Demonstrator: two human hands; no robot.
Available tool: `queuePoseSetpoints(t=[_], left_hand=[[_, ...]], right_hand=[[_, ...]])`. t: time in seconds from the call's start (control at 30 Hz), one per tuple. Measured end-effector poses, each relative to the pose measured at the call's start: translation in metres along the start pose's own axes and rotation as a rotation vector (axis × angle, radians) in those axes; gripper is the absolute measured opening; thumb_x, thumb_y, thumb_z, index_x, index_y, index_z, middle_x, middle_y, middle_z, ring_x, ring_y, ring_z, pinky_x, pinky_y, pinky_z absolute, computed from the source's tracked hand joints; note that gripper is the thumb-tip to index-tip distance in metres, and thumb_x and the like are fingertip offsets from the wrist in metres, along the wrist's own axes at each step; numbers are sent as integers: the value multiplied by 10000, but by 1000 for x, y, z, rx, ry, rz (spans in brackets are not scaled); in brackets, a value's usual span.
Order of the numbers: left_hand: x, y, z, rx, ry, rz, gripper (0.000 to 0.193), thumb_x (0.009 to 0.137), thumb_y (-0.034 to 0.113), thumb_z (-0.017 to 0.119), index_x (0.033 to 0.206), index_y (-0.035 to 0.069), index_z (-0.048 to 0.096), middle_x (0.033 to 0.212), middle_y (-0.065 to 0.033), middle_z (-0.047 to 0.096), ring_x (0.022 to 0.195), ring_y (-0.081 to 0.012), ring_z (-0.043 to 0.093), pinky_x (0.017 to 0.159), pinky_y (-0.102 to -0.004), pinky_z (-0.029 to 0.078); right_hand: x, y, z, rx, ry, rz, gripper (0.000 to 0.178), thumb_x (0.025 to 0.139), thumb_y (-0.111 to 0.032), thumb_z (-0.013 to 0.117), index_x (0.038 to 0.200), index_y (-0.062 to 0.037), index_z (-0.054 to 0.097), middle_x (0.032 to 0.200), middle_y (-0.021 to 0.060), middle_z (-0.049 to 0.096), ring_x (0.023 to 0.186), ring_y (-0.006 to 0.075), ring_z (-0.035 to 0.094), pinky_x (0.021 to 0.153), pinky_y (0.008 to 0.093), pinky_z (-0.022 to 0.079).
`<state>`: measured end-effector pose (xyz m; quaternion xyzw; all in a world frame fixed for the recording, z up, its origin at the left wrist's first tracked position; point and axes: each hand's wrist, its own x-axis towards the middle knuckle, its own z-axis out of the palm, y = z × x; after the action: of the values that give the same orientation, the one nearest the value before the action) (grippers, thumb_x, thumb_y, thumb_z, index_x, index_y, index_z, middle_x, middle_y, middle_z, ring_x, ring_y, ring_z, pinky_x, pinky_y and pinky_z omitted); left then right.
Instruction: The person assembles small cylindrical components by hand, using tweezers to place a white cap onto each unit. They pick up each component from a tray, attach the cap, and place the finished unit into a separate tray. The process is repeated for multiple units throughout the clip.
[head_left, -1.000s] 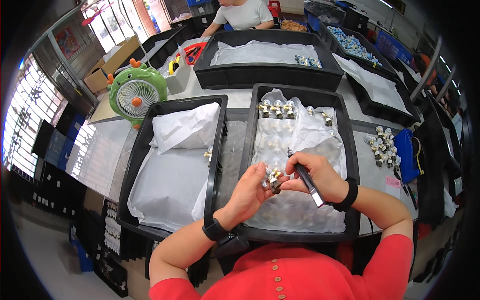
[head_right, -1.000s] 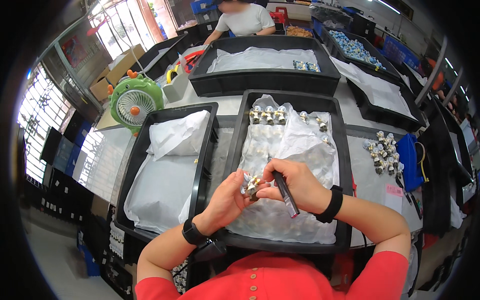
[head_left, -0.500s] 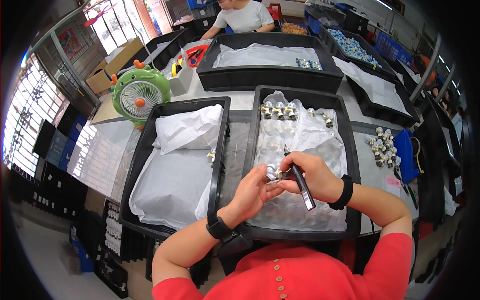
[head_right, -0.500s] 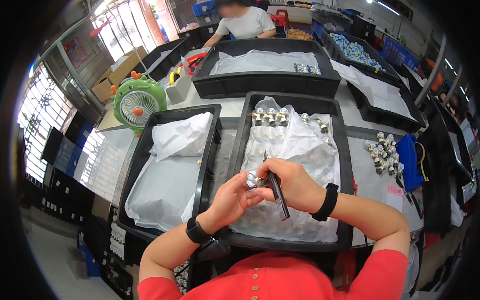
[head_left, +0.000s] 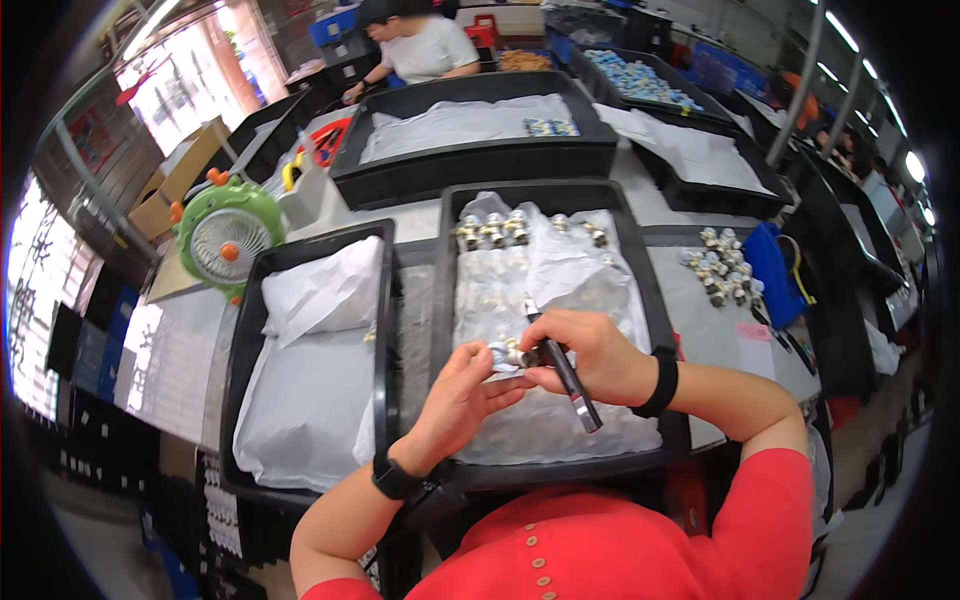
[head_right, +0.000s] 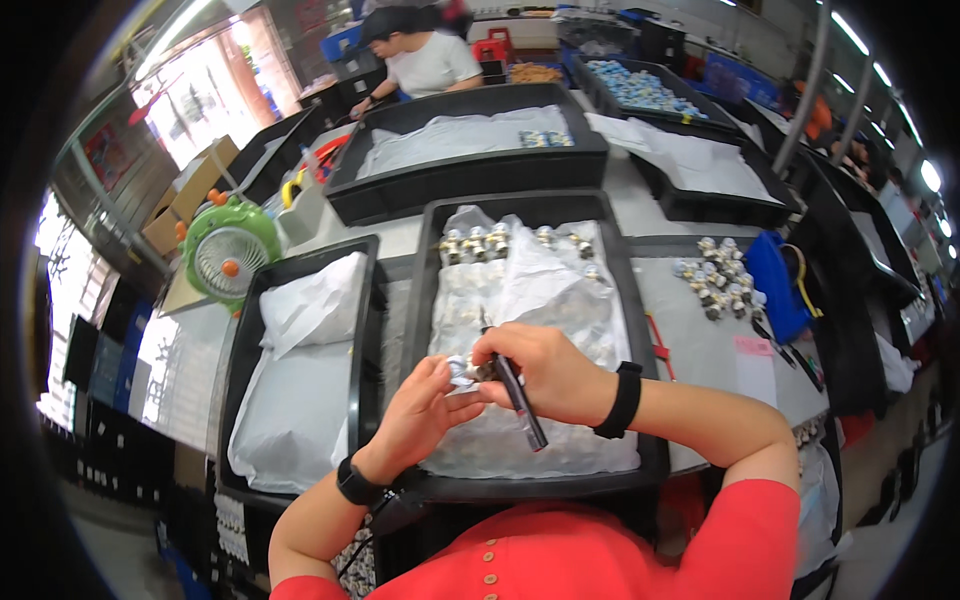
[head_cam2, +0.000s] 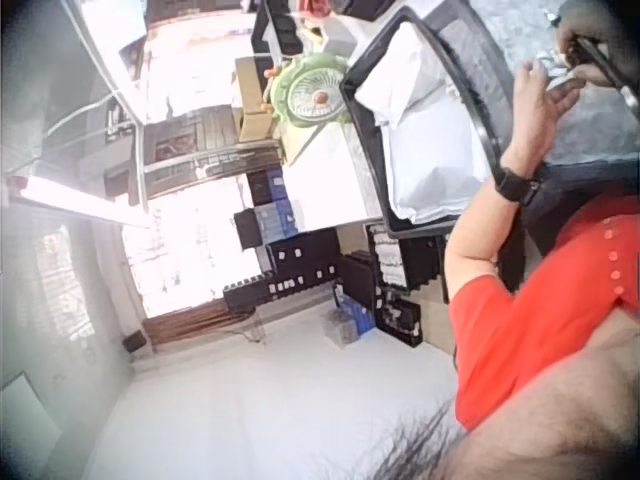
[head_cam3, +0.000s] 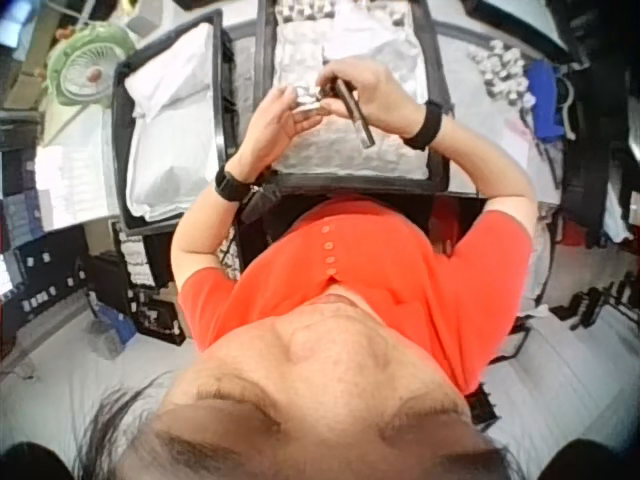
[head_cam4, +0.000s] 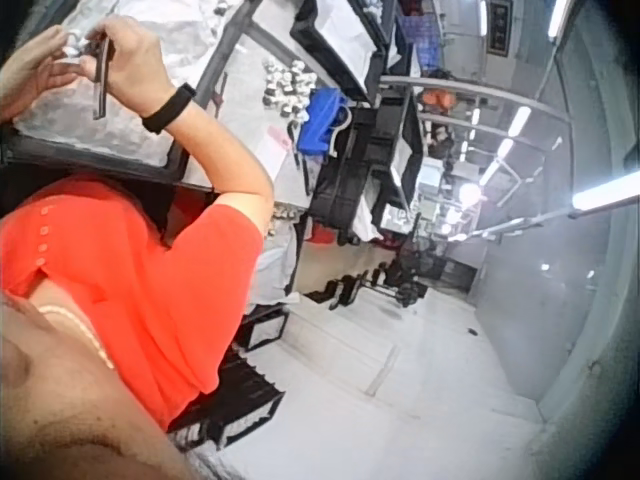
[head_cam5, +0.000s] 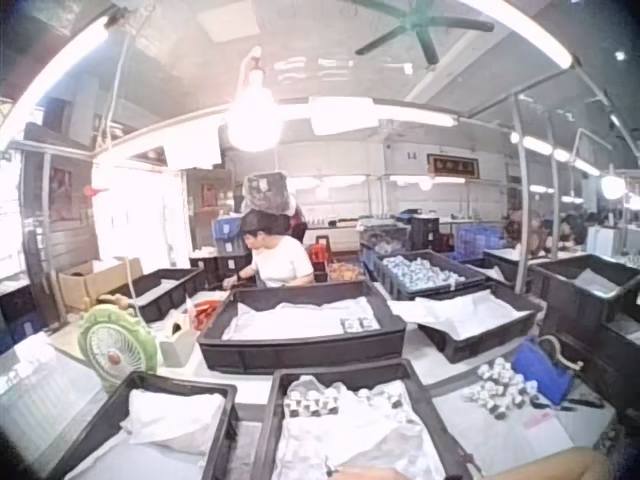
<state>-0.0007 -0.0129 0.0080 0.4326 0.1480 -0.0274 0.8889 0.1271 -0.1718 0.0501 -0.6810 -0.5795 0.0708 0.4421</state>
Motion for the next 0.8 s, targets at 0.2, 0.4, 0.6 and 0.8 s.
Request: queuePoseSetpoints(t=[0.2, 0.4, 0.6, 0.8], left_hand=[[-6, 4, 3, 86, -19, 13, 336, 982, 328, 414, 1213, 84, 399, 1182, -158, 526, 1024, -291, 596, 858, -352, 486], [0, 4, 1, 155, -74, -32, 368, 973, 341, 435, 1215, 66, 407, 1156, -144, 538, 988, -259, 603, 828, -334, 488], [1, 5, -2, 227, -90, -68, 367, 971, 346, 439, 1205, 64, 428, 1137, -125, 553, 976, -223, 603, 824, -322, 481], [2, 4, -5, 308, -86, -84, 345, 979, 320, 428, 1208, 62, 434, 1129, -119, 562, 983, -209, 603, 832, -312, 475]], right_hand=[[-7, 3, -64, -86, 270, 130, 247, 704, -67, 696, 926, -42, 592, 807, 71, 614, 711, 144, 599, 646, 266, 470], [-58, 89, -147, -453, 508, 325, 242, 665, -27, 678, 870, -42, 551, 773, 77, 562, 672, 204, 570, 624, 290, 452], [-118, 165, -152, -733, 374, 349, 219, 676, 95, 589, 830, -42, 516, 809, 117, 495, 730, 326, 557, 624, 393, 443], [-135, 189, -142, -945, 158, 364, 193, 734, 71, 524, 877, -57, 517, 882, 142, 481, 895, 334, 525, 757, 405, 442]])
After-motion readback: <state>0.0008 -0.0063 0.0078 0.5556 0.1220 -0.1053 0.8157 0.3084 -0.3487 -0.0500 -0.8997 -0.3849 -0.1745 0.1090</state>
